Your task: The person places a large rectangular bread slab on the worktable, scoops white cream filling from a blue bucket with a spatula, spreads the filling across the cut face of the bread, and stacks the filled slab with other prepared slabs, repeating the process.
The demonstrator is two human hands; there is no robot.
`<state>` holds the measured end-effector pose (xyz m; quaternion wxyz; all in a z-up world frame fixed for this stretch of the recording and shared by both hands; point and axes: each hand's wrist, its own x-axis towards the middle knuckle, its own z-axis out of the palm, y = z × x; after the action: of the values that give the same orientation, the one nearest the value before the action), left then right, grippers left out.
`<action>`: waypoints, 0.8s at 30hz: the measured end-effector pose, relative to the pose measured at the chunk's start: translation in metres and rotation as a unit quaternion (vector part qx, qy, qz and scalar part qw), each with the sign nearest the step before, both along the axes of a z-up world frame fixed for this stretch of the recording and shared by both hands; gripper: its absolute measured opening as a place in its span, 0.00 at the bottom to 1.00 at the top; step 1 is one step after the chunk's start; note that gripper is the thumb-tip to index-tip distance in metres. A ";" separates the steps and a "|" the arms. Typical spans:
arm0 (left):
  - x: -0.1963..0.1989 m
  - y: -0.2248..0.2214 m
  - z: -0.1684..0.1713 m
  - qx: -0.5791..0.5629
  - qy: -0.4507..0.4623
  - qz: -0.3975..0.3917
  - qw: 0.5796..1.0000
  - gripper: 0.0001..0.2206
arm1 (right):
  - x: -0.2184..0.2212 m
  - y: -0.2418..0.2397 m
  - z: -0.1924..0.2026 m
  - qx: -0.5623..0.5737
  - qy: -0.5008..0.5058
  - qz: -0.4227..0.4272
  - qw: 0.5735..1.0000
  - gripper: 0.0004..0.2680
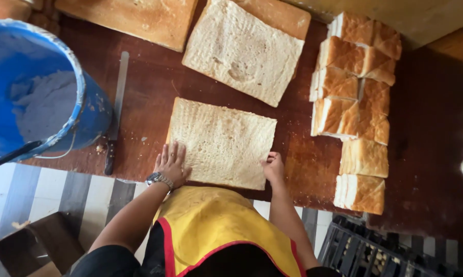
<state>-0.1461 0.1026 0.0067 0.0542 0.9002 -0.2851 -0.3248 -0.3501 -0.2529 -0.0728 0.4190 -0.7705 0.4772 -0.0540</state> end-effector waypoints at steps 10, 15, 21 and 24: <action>-0.007 -0.028 -0.006 -0.064 -0.050 -0.042 0.996 0.41 | 0.007 0.019 0.026 0.024 0.030 -0.016 0.999 0.15; 0.002 -0.046 0.010 -0.033 -0.012 -0.017 0.999 0.39 | -0.022 0.007 -0.038 0.038 -0.061 0.021 0.997 0.17; 0.018 -0.020 0.130 -0.061 0.003 0.076 0.995 0.27 | -0.026 -0.010 -0.044 0.078 -0.087 0.047 0.992 0.16; 0.023 0.027 0.201 -0.120 -0.141 0.143 0.972 0.15 | -0.029 -0.024 -0.058 0.098 -0.087 0.062 0.989 0.17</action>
<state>-0.1231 0.1298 0.2079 0.1672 0.9551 -0.1952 -0.1472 -0.3794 -0.2772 -0.1307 0.5348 -0.7464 0.3931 -0.0479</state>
